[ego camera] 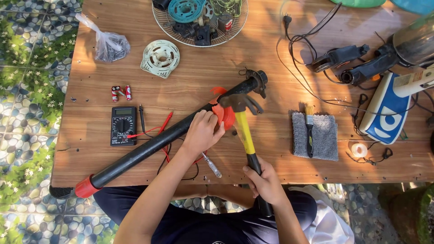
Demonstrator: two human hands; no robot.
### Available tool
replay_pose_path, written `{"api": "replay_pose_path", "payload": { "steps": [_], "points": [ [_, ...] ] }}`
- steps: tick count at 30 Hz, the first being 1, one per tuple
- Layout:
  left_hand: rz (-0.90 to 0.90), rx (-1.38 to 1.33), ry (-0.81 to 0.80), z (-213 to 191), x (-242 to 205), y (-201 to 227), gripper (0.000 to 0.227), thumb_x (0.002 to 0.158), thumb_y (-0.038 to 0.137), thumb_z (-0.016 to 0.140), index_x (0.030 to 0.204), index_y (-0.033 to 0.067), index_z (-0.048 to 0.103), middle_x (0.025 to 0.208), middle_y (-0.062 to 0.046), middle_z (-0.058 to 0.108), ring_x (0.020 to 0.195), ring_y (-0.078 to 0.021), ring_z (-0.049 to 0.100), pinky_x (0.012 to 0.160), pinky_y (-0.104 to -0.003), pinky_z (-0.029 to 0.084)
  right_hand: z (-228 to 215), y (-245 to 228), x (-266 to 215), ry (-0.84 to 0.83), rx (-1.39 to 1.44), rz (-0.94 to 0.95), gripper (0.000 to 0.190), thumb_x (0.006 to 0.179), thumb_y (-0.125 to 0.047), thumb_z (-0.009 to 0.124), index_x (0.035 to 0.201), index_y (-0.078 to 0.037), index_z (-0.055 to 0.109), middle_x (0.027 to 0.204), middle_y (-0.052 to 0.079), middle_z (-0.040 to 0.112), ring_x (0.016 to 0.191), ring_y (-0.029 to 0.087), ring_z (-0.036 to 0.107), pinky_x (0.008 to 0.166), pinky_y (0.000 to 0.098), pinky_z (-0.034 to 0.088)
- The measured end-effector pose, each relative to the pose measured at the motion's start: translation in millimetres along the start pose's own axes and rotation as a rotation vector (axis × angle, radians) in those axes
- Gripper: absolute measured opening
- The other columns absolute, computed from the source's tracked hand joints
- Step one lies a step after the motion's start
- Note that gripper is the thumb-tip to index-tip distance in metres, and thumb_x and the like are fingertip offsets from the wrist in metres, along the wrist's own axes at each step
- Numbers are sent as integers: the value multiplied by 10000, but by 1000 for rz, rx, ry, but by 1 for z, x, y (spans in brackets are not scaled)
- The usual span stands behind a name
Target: The person is using various tools to assemble or repair a black pipe structure on a wooden workbench.
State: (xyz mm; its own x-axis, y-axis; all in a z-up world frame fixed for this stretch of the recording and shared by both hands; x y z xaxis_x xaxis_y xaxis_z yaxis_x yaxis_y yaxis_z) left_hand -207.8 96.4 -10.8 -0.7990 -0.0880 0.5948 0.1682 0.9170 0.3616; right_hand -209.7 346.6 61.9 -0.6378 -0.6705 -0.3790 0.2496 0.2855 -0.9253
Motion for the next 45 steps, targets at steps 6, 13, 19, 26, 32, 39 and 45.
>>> {"api": "replay_pose_path", "payload": {
  "steps": [6, 13, 19, 26, 32, 39, 45],
  "points": [
    [16, 25, -9, 2, -6, 6, 257, 947, 167, 644, 755, 71, 502, 737, -61, 484, 706, -244, 425, 657, -379, 394, 5, 11, -8, 22, -90, -66, 233, 1016, -107, 573, 828, -112, 436, 402, 15, 474, 291, 119, 432, 363, 234, 368],
    [-11, 175, 1, 10, -18, 8, 300, 920, 173, 669, 733, 95, 448, 751, -46, 472, 741, -243, 411, 640, -376, 341, 12, 19, -12, 60, -99, -104, 265, 997, -112, 597, 772, -108, 455, 403, 1, 509, 310, 110, 476, 383, 224, 384],
    [-10, 254, -83, 22, -28, 7, 238, 910, 221, 675, 772, 81, 540, 813, -65, 522, 790, -254, 445, 663, -387, 372, 13, 33, -12, 83, -137, -59, 233, 1003, -130, 577, 813, -86, 451, 389, 30, 501, 303, 138, 485, 362, 247, 373],
    [8, 265, -46, 18, -27, 7, 262, 904, 194, 672, 734, 88, 503, 797, -60, 485, 779, -250, 429, 665, -382, 367, 2, 38, -17, 168, -133, -46, 201, 978, -115, 622, 840, -88, 479, 417, 32, 473, 281, 144, 440, 312, 273, 372],
    [38, 280, -63, 17, -25, 7, 251, 896, 185, 651, 736, 96, 479, 784, -65, 471, 758, -257, 423, 646, -389, 343, 9, 35, -16, 63, -108, -58, 243, 1008, -126, 594, 814, -94, 450, 412, 12, 499, 307, 124, 466, 355, 232, 363],
    [24, 325, -96, 14, -25, 8, 246, 931, 271, 610, 764, 103, 544, 791, -55, 518, 811, -257, 488, 733, -400, 390, 5, 23, -22, 57, -72, -145, 224, 1007, -105, 593, 828, -93, 460, 410, 6, 504, 294, 109, 465, 346, 214, 362],
    [19, 322, -102, 19, -27, 3, 246, 918, 278, 613, 745, 110, 562, 780, -44, 531, 802, -248, 489, 718, -398, 377, 11, 22, -13, 47, -127, 31, 207, 1009, -127, 579, 833, -80, 482, 395, 26, 477, 296, 129, 463, 368, 229, 382]
  ]
}}
Point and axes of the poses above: each hand's wrist, its own x-axis towards the middle knuckle, its own z-axis out of the palm, y = z × x, the point moved 1 cm from there along x, towards the middle knuckle
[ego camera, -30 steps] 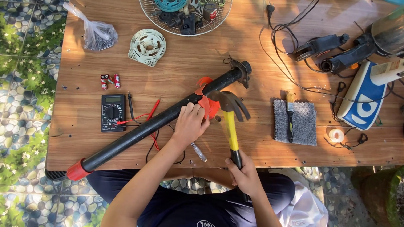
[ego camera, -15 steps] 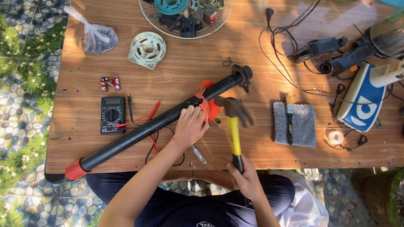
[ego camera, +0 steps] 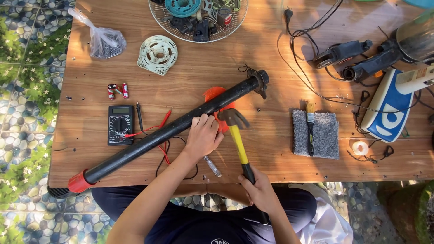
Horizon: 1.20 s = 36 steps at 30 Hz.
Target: The person is using various tools to assemble or repair a black pipe structure on a wooden workbench.
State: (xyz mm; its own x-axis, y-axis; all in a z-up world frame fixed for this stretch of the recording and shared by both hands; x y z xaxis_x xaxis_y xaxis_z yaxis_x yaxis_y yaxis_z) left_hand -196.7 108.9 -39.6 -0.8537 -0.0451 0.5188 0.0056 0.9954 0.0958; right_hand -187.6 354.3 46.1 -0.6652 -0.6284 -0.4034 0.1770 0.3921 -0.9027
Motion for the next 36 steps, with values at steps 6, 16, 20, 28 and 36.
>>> {"api": "replay_pose_path", "payload": {
  "steps": [6, 16, 20, 28, 36],
  "points": [
    [-65, -134, 55, -15, 9, 4, 269, 958, 213, 596, 726, 91, 536, 744, -46, 526, 770, -255, 478, 695, -416, 354, -6, 10, -10, 76, 50, -133, 219, 1000, -129, 596, 826, -83, 470, 411, 20, 481, 287, 123, 444, 334, 238, 368],
    [-990, -1173, -158, -76, 53, 10, 358, 960, 138, 558, 614, 97, 644, 552, -2, 561, 495, -88, 405, 515, -272, 298, -5, 23, -9, 189, 224, -92, 142, 998, -105, 546, 878, -49, 493, 415, 53, 439, 274, 165, 399, 301, 287, 400],
    [-1058, -1496, -118, -72, 53, -14, 388, 923, 127, 528, 577, 162, 356, 623, 52, 355, 614, -78, 410, 664, -274, 548, -9, 24, -14, 230, 293, -72, 153, 991, -124, 574, 888, -37, 502, 453, 67, 424, 279, 174, 386, 284, 310, 420],
    [-765, -933, -186, -132, 45, -55, 341, 1029, 409, 553, 801, 156, 575, 707, 62, 436, 660, -94, 409, 629, -278, 331, -25, 30, -21, 378, 419, -48, 98, 969, -104, 584, 959, -15, 542, 497, 96, 386, 289, 213, 364, 279, 353, 368],
    [-739, -1100, -628, -159, 94, -70, 330, 1059, 346, 537, 828, 132, 635, 691, 3, 604, 620, -97, 555, 640, -248, 460, -28, 62, -20, 325, 470, -47, 105, 976, -78, 564, 941, 13, 526, 504, 109, 379, 271, 217, 355, 251, 352, 360]
  ]
}}
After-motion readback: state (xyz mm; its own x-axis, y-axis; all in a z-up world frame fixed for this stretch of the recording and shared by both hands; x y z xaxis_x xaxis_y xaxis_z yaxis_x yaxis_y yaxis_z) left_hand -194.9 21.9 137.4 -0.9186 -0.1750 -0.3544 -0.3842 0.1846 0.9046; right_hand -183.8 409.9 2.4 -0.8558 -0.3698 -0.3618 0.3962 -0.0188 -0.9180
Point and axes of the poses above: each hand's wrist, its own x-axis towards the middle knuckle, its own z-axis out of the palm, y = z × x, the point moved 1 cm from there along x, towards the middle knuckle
